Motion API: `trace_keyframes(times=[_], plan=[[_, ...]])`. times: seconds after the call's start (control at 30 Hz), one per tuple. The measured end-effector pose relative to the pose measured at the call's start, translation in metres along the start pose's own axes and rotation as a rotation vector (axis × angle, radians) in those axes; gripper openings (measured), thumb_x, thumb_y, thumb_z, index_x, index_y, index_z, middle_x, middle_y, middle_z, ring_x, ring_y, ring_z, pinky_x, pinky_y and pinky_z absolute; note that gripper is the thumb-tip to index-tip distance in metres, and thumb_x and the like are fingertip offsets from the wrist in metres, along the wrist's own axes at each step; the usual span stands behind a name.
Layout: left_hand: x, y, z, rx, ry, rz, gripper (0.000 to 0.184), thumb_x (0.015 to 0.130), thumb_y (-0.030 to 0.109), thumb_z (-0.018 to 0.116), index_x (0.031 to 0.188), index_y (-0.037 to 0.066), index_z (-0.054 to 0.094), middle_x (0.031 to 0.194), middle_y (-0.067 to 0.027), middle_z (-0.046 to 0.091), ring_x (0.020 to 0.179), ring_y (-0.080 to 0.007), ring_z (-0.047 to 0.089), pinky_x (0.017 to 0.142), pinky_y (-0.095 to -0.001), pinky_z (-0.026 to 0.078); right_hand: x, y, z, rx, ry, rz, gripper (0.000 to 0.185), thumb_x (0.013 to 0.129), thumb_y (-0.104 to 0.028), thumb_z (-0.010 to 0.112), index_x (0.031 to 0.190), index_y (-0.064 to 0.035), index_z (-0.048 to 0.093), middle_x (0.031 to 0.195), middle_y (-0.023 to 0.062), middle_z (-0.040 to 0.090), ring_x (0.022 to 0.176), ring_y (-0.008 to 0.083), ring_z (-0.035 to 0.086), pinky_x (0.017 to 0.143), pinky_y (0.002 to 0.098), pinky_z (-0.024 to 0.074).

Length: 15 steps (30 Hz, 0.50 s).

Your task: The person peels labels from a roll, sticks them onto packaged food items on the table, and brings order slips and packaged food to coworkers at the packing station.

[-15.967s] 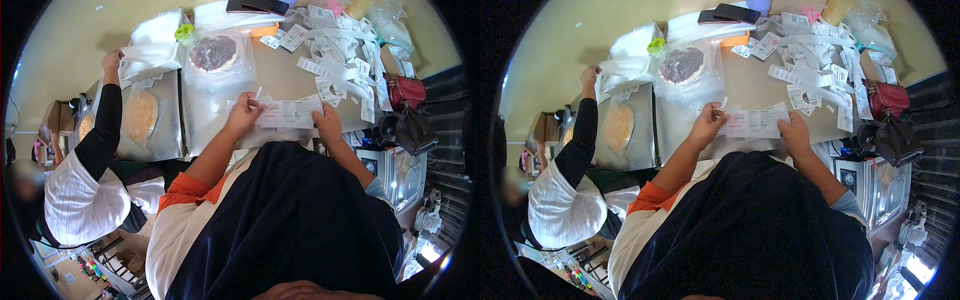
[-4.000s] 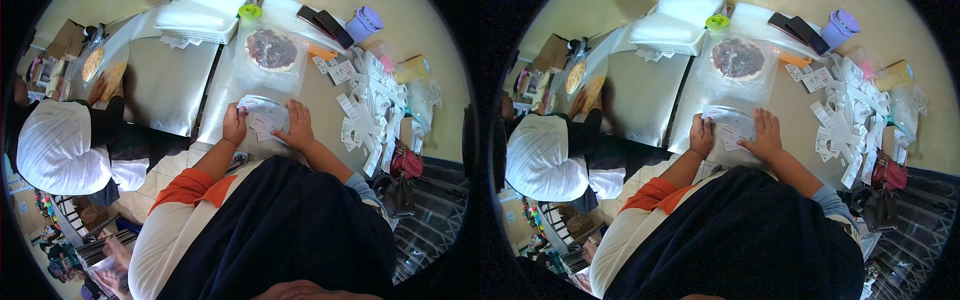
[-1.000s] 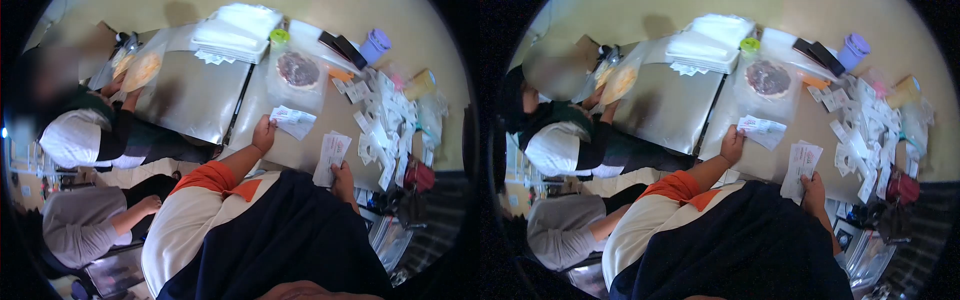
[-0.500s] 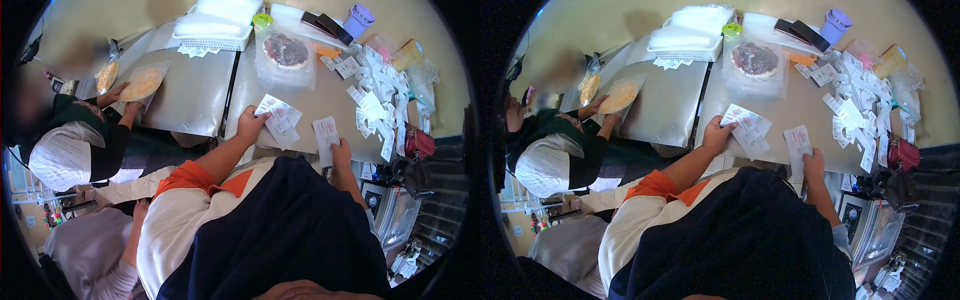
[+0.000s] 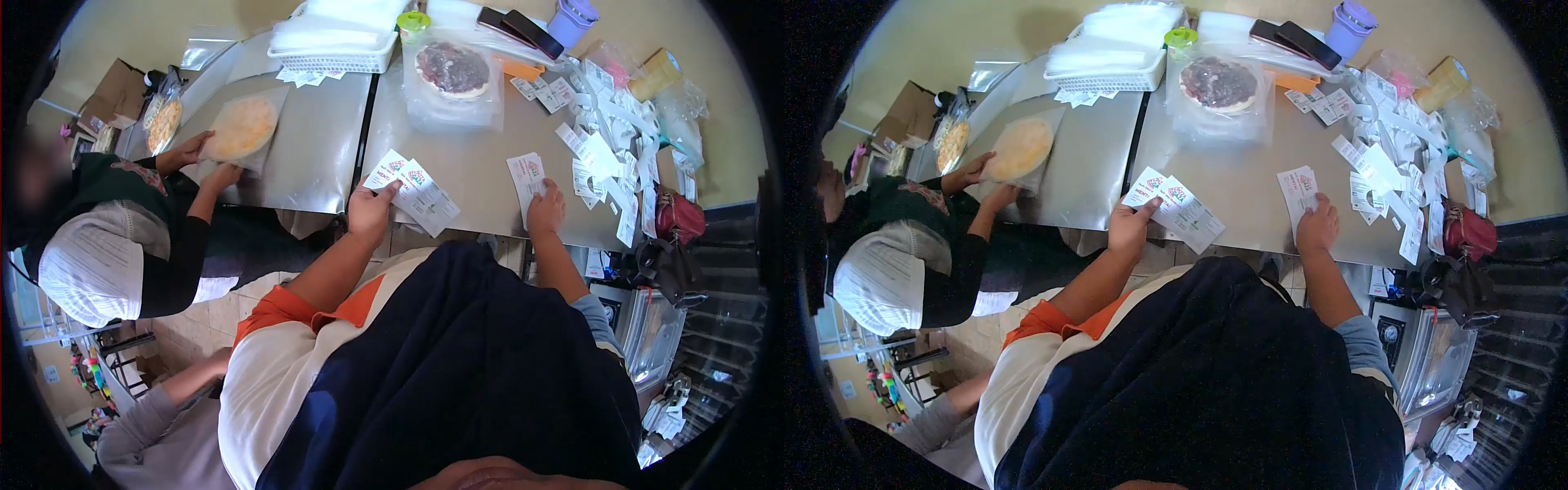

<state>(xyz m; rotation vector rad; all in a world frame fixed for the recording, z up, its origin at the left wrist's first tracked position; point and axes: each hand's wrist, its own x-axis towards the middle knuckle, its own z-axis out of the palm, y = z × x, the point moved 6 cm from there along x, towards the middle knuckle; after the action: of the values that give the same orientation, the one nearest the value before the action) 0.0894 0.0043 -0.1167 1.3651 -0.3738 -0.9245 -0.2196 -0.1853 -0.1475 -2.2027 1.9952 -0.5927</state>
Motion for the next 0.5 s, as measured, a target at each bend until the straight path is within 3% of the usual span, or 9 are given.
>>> trace_keyframes(times=[0.1, 0.2, 0.3, 0.4, 0.5], plan=[[0.002, 0.002, -0.008, 0.023, 0.025, 0.024, 0.018, 0.083, 0.003, 0.060, 0.101, -0.001, 0.055, 0.094, -0.0077, 0.064, 0.084, -0.0133, 0.059, 0.076, -0.0272, 0.046, 0.011, 0.012, 0.009, 0.015, -0.113, 0.123, 0.031, 0.078, -0.017, 0.059, 0.109, -0.0159, 0.055, 0.102, 0.0094, 0.056, 0.100, 0.0317, 0.053, 0.088, 0.0441, 0.0394], [-0.001, 0.009, -0.010, 0.028, 0.032, 0.019, 0.018, 0.084, 0.003, 0.060, 0.101, -0.001, 0.056, 0.094, -0.0079, 0.064, 0.084, -0.0129, 0.059, 0.077, -0.0268, 0.045, 0.023, -0.010, -0.021, -0.003, -0.185, -0.027, 0.030, 0.078, -0.017, 0.059, 0.108, -0.0153, 0.055, 0.102, 0.0087, 0.058, 0.100, 0.0289, 0.054, 0.088, 0.0450, 0.0384], [-0.002, 0.015, -0.013, 0.029, 0.026, 0.038, 0.018, 0.084, 0.003, 0.060, 0.101, -0.001, 0.056, 0.094, -0.0079, 0.064, 0.084, -0.0128, 0.059, 0.077, -0.0267, 0.045, 0.016, -0.054, -0.069, -0.124, -0.070, -0.165, 0.025, 0.080, -0.017, 0.054, 0.104, -0.0132, 0.056, 0.101, 0.0079, 0.059, 0.099, 0.0265, 0.056, 0.086, 0.0454, 0.0386], [-0.004, 0.020, -0.012, 0.056, 0.018, 0.025, 0.017, 0.084, 0.003, 0.060, 0.100, 0.000, 0.056, 0.093, -0.0075, 0.064, 0.084, -0.0130, 0.059, 0.076, -0.0266, 0.045, 0.014, -0.054, -0.048, -0.386, -0.217, -0.214, 0.020, 0.081, -0.017, 0.048, 0.100, -0.0120, 0.056, 0.100, 0.0080, 0.059, 0.097, 0.0251, 0.057, 0.084, 0.0458, 0.0382], [-0.002, 0.021, -0.009, 0.064, 0.006, 0.031, 0.018, 0.083, 0.002, 0.060, 0.100, -0.001, 0.056, 0.093, -0.0076, 0.064, 0.083, -0.0131, 0.059, 0.076, -0.0266, 0.045, 0.015, -0.049, -0.033, -0.457, -0.230, -0.170, 0.021, 0.082, -0.015, 0.044, 0.099, -0.0113, 0.056, 0.099, 0.0079, 0.060, 0.096, 0.0265, 0.057, 0.084, 0.0449, 0.0381]])
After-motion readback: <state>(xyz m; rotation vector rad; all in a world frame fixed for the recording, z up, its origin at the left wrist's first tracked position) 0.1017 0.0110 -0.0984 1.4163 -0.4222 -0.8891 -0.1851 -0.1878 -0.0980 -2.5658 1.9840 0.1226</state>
